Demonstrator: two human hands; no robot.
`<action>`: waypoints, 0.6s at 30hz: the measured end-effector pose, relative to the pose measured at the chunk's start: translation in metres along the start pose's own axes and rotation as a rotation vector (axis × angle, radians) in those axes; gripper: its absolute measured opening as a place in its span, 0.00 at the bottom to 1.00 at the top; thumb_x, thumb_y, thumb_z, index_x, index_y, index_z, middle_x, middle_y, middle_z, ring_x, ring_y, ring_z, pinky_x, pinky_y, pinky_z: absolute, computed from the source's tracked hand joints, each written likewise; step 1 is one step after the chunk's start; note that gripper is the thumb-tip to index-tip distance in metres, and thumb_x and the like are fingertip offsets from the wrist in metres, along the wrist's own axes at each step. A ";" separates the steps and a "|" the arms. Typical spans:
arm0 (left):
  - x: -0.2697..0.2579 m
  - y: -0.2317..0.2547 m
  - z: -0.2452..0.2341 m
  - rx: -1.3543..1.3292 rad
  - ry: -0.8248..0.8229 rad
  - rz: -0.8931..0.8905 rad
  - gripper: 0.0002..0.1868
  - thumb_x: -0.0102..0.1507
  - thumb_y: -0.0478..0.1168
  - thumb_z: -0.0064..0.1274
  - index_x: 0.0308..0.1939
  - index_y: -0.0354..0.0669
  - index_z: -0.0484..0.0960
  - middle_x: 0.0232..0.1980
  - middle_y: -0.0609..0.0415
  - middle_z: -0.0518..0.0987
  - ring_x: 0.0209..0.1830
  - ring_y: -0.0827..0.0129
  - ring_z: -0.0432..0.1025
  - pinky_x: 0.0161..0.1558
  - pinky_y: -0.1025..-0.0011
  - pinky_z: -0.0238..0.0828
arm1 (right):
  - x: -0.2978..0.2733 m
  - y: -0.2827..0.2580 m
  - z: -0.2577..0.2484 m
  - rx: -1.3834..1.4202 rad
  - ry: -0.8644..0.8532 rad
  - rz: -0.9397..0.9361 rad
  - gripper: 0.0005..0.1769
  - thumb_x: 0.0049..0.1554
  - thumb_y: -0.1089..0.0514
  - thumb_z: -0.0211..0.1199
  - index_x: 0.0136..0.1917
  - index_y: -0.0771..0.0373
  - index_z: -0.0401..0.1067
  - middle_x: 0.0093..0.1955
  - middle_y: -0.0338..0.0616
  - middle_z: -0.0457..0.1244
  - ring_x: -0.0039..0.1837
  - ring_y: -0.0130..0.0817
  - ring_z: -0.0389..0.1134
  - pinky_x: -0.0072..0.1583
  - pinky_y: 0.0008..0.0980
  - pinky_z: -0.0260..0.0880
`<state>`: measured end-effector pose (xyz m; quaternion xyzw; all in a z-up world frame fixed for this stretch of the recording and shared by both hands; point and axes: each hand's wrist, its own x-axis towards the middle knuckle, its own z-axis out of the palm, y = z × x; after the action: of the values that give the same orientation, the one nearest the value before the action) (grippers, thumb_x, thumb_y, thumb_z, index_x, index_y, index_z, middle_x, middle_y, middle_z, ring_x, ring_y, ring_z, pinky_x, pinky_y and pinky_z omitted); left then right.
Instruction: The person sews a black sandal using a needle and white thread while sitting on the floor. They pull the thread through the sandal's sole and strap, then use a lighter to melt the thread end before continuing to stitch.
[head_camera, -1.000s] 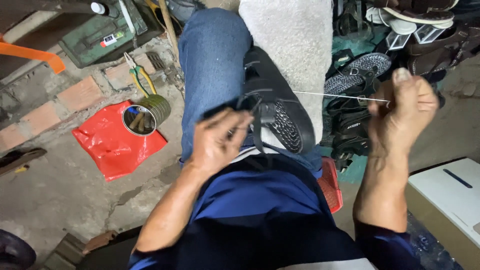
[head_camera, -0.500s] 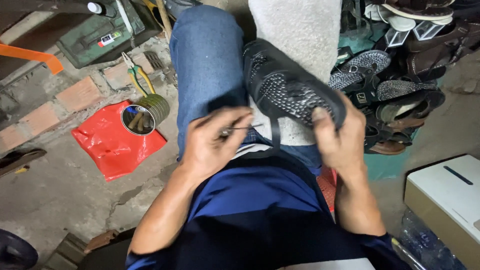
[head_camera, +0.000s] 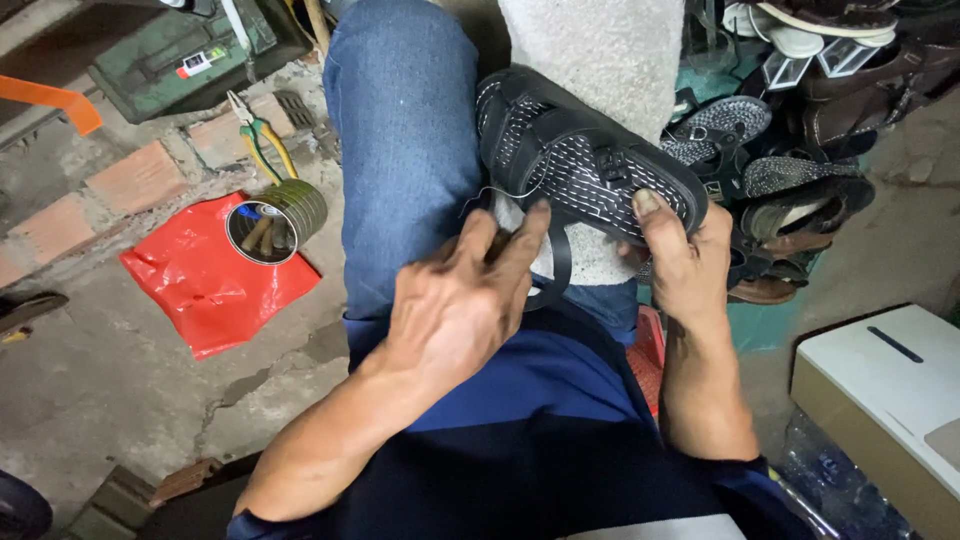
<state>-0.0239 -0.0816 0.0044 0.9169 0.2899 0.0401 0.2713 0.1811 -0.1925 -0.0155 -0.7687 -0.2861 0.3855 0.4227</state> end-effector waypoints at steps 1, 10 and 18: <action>0.003 0.003 0.003 -0.002 -0.002 0.002 0.29 0.68 0.42 0.57 0.73 0.55 0.70 0.49 0.51 0.70 0.21 0.62 0.74 0.17 0.55 0.73 | -0.001 -0.001 0.000 -0.001 0.002 0.003 0.23 0.69 0.53 0.52 0.32 0.59 0.65 0.28 0.36 0.61 0.31 0.24 0.60 0.36 0.25 0.59; 0.018 0.009 0.003 0.350 0.134 0.011 0.27 0.62 0.40 0.50 0.67 0.54 0.78 0.50 0.51 0.76 0.22 0.70 0.71 0.18 0.70 0.65 | 0.001 0.003 0.000 0.021 -0.006 -0.010 0.22 0.69 0.53 0.51 0.34 0.61 0.66 0.28 0.38 0.61 0.31 0.26 0.60 0.35 0.25 0.59; 0.018 0.007 0.000 0.281 0.107 0.003 0.24 0.64 0.39 0.51 0.66 0.55 0.79 0.50 0.51 0.75 0.22 0.68 0.72 0.17 0.68 0.65 | 0.001 0.010 -0.001 0.046 0.003 -0.002 0.21 0.68 0.54 0.52 0.34 0.62 0.67 0.28 0.39 0.61 0.30 0.27 0.62 0.33 0.25 0.61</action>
<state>-0.0053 -0.0760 0.0061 0.9429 0.3052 0.0484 0.1246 0.1839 -0.1967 -0.0244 -0.7591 -0.2772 0.3903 0.4411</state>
